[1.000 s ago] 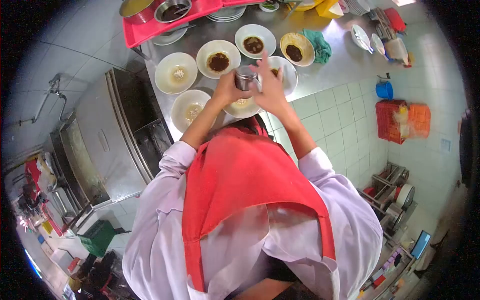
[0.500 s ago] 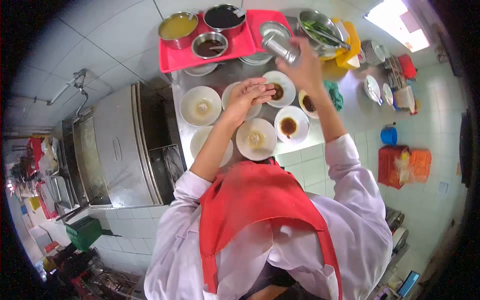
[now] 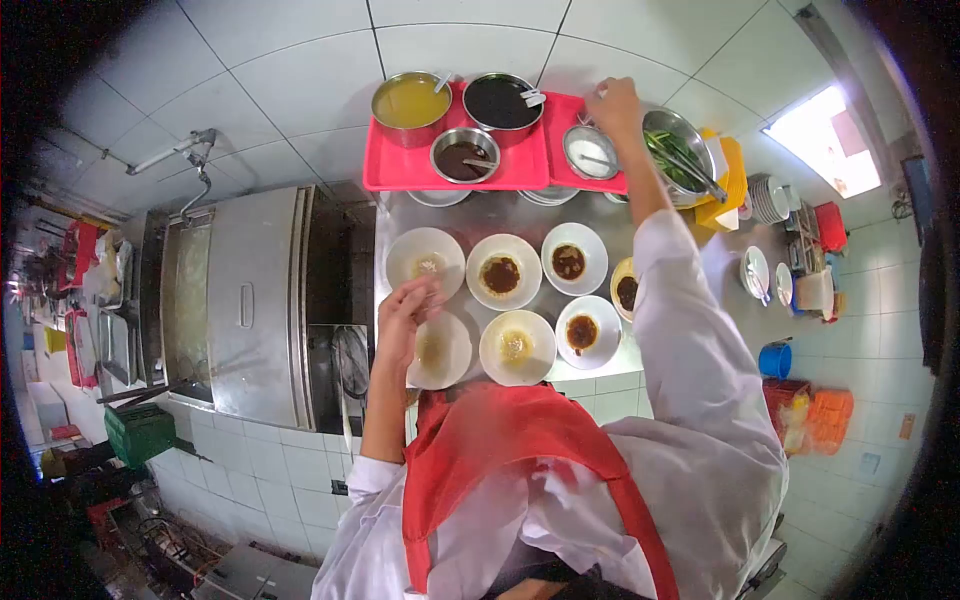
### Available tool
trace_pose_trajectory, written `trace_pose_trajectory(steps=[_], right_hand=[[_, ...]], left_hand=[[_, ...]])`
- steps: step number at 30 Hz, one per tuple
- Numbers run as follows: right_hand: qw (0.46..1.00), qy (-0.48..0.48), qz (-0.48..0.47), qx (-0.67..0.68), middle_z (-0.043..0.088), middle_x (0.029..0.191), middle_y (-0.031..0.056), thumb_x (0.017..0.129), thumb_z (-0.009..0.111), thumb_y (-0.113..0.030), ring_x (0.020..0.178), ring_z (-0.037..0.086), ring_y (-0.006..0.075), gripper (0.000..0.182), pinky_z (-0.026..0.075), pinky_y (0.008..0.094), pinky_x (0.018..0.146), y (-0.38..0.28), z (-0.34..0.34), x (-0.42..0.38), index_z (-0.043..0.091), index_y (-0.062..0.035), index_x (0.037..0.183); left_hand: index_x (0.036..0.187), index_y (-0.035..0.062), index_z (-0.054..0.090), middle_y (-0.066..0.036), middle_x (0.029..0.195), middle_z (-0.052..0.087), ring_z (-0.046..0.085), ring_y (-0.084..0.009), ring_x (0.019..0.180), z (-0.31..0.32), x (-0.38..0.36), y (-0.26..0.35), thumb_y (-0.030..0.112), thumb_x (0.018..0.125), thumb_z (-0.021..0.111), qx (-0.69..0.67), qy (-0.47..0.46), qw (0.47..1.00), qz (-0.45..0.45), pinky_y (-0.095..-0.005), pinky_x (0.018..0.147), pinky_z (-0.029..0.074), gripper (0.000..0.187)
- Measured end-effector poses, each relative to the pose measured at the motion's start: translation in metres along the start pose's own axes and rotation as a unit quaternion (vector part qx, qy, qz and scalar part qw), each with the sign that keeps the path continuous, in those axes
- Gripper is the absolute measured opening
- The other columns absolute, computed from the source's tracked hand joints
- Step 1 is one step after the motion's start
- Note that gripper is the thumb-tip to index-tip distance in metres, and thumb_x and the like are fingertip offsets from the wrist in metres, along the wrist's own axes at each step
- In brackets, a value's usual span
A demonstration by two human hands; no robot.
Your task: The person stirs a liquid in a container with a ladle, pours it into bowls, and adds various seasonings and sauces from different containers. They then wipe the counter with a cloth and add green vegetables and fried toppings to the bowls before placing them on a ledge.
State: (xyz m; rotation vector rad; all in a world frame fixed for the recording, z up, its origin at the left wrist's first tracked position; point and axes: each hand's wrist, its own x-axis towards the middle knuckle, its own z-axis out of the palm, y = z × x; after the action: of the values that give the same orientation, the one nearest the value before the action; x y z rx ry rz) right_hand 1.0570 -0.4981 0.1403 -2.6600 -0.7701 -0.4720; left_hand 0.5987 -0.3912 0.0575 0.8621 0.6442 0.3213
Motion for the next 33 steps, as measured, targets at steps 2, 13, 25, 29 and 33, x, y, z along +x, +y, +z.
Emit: trace_pose_trajectory(steps=[2, 13, 25, 29, 33], right_hand=[[0.992, -0.027, 0.041, 0.115, 0.068, 0.081, 0.0195, 0.075, 0.064, -0.038, 0.080, 0.068, 0.0331, 0.039, 0.053, 0.0425, 0.077, -0.024, 0.015, -0.010, 0.067, -0.0015, 0.088], [0.833, -0.189, 0.230, 0.466, 0.065, 0.065, 0.0249, 0.081, 0.054, -0.017, 0.059, 0.070, 0.0276, 0.032, 0.055, 0.0326, 0.049, -0.079, 0.068, -0.038, 0.058, 0.0138, 0.073], [0.820, -0.131, 0.251, 0.498, 0.065, 0.063, 0.0232, 0.080, 0.055, -0.009, 0.055, 0.068, 0.0292, 0.028, 0.056, 0.0344, 0.047, -0.080, 0.062, -0.023, 0.058, 0.0189, 0.079], [0.855, -0.111, 0.196, 0.467, 0.063, 0.060, 0.0244, 0.080, 0.054, -0.007, 0.054, 0.068, 0.0280, 0.027, 0.056, 0.0348, 0.046, -0.079, 0.037, -0.021, 0.058, 0.0193, 0.078], [0.860, -0.108, 0.189, 0.462, 0.063, 0.060, 0.0244, 0.080, 0.053, -0.007, 0.053, 0.068, 0.0280, 0.027, 0.056, 0.0356, 0.047, -0.077, -0.003, -0.021, 0.058, 0.0185, 0.073]], left_hand=[[0.116, -0.0021, 0.056, -0.013, 0.106, 0.065, 0.065, -0.0202, 0.091, -0.020, 0.007, -0.011, 0.019, 0.090, 0.058, -0.041, 0.022, 0.999, -0.006, -0.0284, 0.079, 0.052, 0.033], [0.115, -0.0029, 0.058, -0.014, 0.104, 0.066, 0.065, -0.0211, 0.091, -0.013, 0.017, -0.006, 0.022, 0.091, 0.052, -0.051, 0.014, 0.998, -0.038, -0.0311, 0.082, 0.052, 0.035], [0.116, -0.0031, 0.056, -0.017, 0.108, 0.064, 0.063, -0.0237, 0.097, -0.011, 0.018, 0.002, 0.023, 0.092, 0.046, -0.034, 0.014, 0.997, -0.060, -0.0335, 0.086, 0.050, 0.037], [0.119, -0.0023, 0.053, -0.014, 0.105, 0.065, 0.063, -0.0221, 0.093, 0.006, 0.028, 0.009, 0.027, 0.094, 0.046, -0.015, -0.027, 0.998, -0.063, -0.0321, 0.083, 0.050, 0.039], [0.119, -0.0011, 0.054, -0.014, 0.105, 0.065, 0.063, -0.0237, 0.096, 0.042, 0.048, 0.021, 0.030, 0.092, 0.048, 0.009, -0.066, 0.996, -0.052, -0.0345, 0.087, 0.048, 0.042]])
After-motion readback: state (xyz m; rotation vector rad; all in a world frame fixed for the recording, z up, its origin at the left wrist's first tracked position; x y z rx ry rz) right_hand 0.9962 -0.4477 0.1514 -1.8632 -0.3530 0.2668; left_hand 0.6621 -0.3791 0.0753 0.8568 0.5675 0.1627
